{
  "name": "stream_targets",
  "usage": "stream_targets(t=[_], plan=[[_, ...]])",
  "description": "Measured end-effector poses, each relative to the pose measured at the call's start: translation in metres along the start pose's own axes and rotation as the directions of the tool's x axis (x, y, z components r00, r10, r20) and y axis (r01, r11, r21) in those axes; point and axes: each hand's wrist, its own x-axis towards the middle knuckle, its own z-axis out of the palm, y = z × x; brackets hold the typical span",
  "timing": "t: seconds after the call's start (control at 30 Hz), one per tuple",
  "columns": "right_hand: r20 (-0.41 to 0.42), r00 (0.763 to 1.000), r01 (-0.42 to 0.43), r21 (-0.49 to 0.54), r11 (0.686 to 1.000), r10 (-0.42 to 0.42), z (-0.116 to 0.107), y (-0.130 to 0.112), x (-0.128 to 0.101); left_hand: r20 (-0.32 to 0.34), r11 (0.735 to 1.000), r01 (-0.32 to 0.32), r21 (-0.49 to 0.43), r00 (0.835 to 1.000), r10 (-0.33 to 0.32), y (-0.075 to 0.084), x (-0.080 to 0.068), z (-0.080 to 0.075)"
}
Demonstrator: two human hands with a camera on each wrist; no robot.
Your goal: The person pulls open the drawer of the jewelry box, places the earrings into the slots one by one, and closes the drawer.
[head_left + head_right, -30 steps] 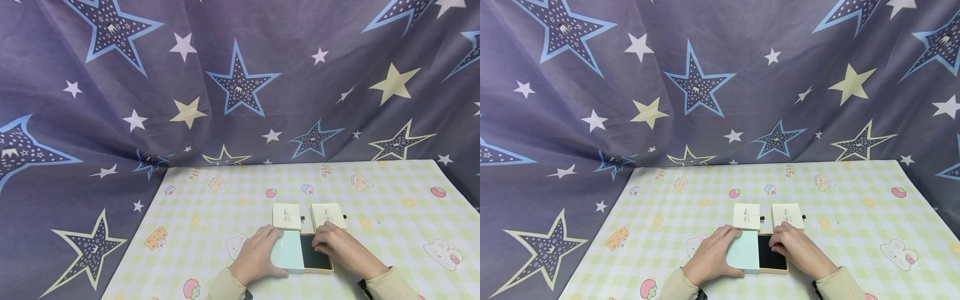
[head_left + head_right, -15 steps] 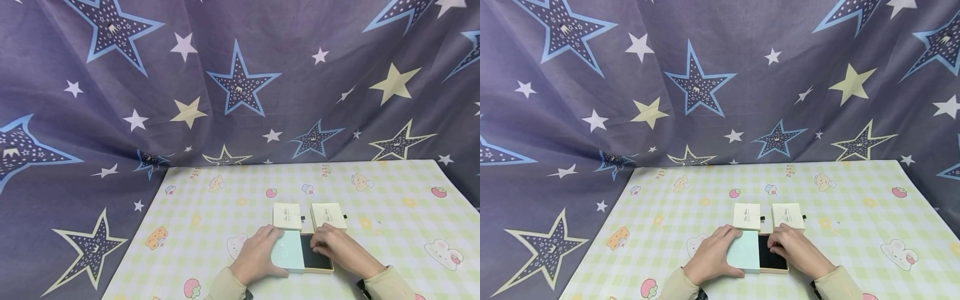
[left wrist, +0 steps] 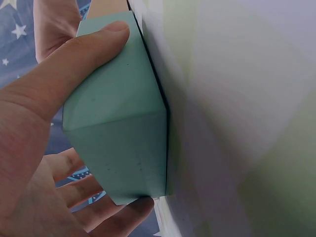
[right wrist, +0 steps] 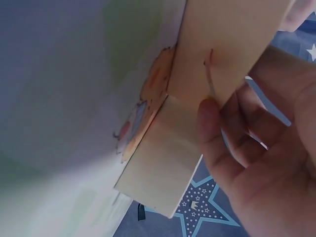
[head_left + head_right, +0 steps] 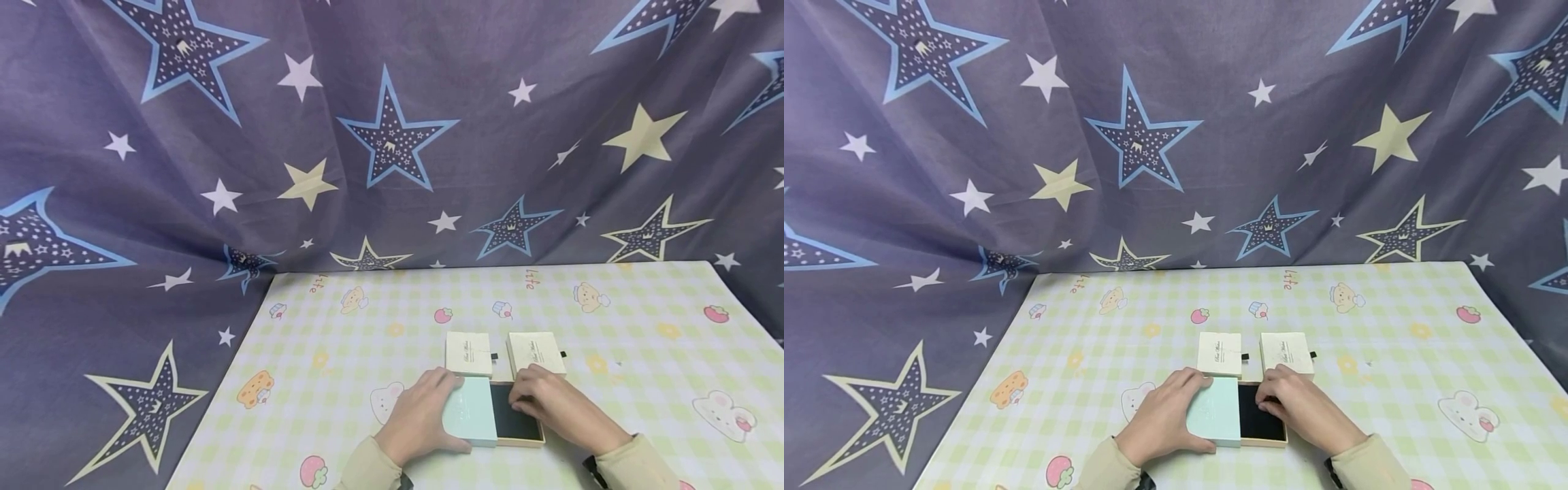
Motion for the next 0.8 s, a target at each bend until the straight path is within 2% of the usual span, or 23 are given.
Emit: stream_targets(t=[0.27, 0.6, 0.8], plan=[[-0.011, 1.0, -0.019, -0.004, 1.0, 0.019, 0.002, 0.0, 0.0, 0.012, 1.0, -0.001, -0.001, 1.0, 0.001, 0.0, 0.001, 0.002], [-0.114, 0.992, 0.056, -0.025, 0.998, -0.059, -0.003, 0.005, -0.005, 0.004, 1.0, -0.002, 0.004, 1.0, 0.001, 0.001, 0.0, 0.0], [-0.161, 0.986, 0.031, -0.051, 0.998, -0.039, -0.013, 0.012, -0.01, 0.001, 1.0, -0.003, 0.004, 1.0, 0.003, 0.001, 0.0, -0.001]])
